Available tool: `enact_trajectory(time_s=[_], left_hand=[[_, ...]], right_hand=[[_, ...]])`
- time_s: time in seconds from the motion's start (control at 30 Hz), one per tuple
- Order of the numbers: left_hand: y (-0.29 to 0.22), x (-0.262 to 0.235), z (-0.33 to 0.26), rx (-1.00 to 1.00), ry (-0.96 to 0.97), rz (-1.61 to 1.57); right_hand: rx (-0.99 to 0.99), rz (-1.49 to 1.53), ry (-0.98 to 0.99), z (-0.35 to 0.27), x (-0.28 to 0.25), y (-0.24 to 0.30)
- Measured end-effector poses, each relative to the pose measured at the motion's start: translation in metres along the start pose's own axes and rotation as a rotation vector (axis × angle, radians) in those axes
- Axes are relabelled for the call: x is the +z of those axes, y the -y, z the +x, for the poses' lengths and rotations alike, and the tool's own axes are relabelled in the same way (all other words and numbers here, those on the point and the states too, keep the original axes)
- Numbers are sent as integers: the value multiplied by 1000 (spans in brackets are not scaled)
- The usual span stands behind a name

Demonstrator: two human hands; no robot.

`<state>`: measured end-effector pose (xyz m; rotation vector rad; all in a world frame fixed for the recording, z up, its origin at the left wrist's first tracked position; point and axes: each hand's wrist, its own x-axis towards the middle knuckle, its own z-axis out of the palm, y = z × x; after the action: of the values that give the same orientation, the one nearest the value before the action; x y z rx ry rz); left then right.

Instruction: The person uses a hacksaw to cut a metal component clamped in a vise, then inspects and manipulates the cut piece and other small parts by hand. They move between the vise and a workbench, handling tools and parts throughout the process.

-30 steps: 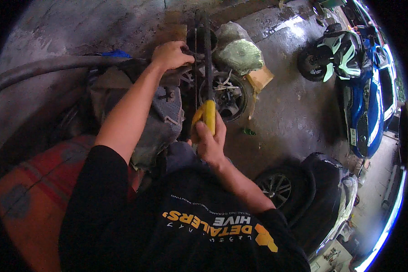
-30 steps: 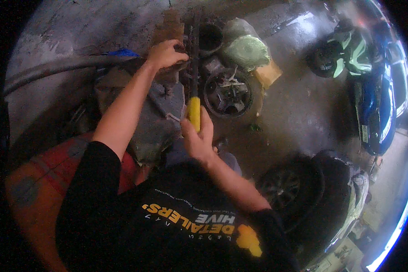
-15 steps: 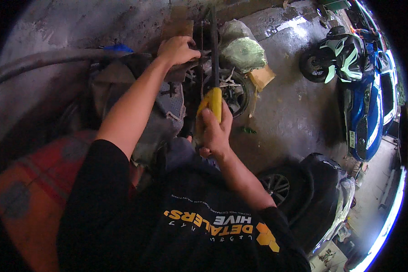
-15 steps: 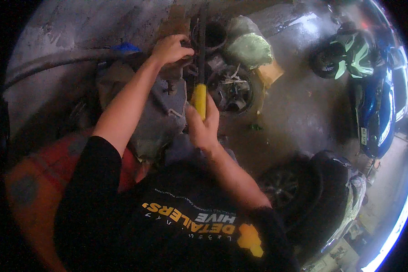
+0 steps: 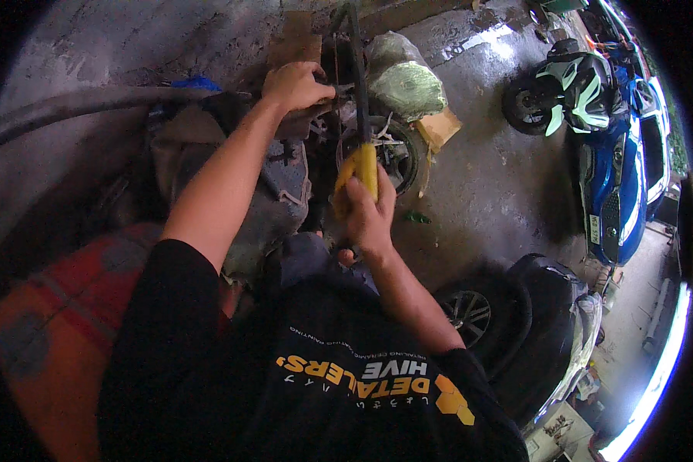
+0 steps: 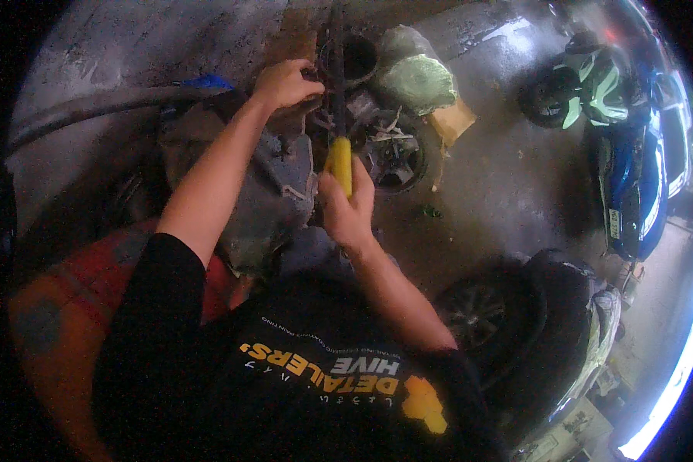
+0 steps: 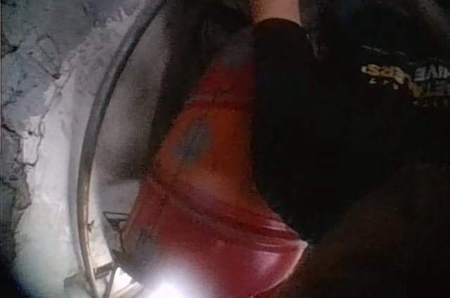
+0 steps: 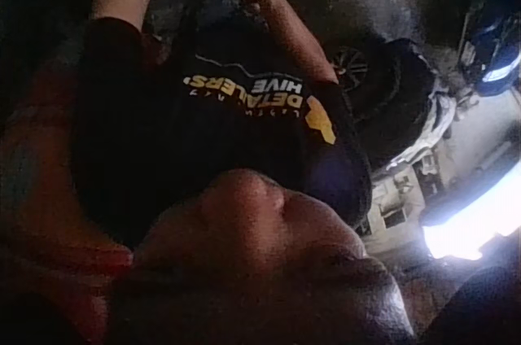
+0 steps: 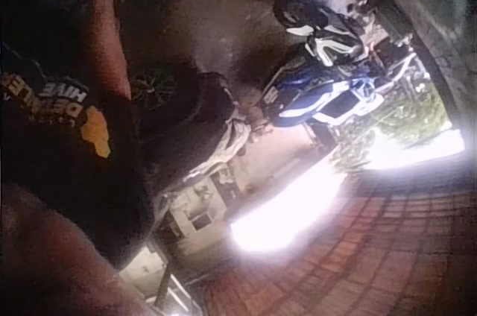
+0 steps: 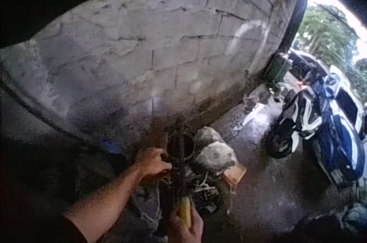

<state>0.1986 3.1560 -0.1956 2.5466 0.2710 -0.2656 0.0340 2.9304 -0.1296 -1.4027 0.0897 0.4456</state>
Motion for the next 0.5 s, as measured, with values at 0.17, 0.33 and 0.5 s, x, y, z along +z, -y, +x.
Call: enact_trajectory(time_s=[0.17, 0.33, 0.5], left_hand=[[-4, 5, 4, -8, -29, 11], [-5, -5, -4, -33, 0, -11], [3, 7, 7, 8, -25, 6]], right_hand=[[-88, -29, 1, -9, 1, 1], [-5, -6, 2, 6, 0, -7], [-129, -19, -21, -7, -5, -10]])
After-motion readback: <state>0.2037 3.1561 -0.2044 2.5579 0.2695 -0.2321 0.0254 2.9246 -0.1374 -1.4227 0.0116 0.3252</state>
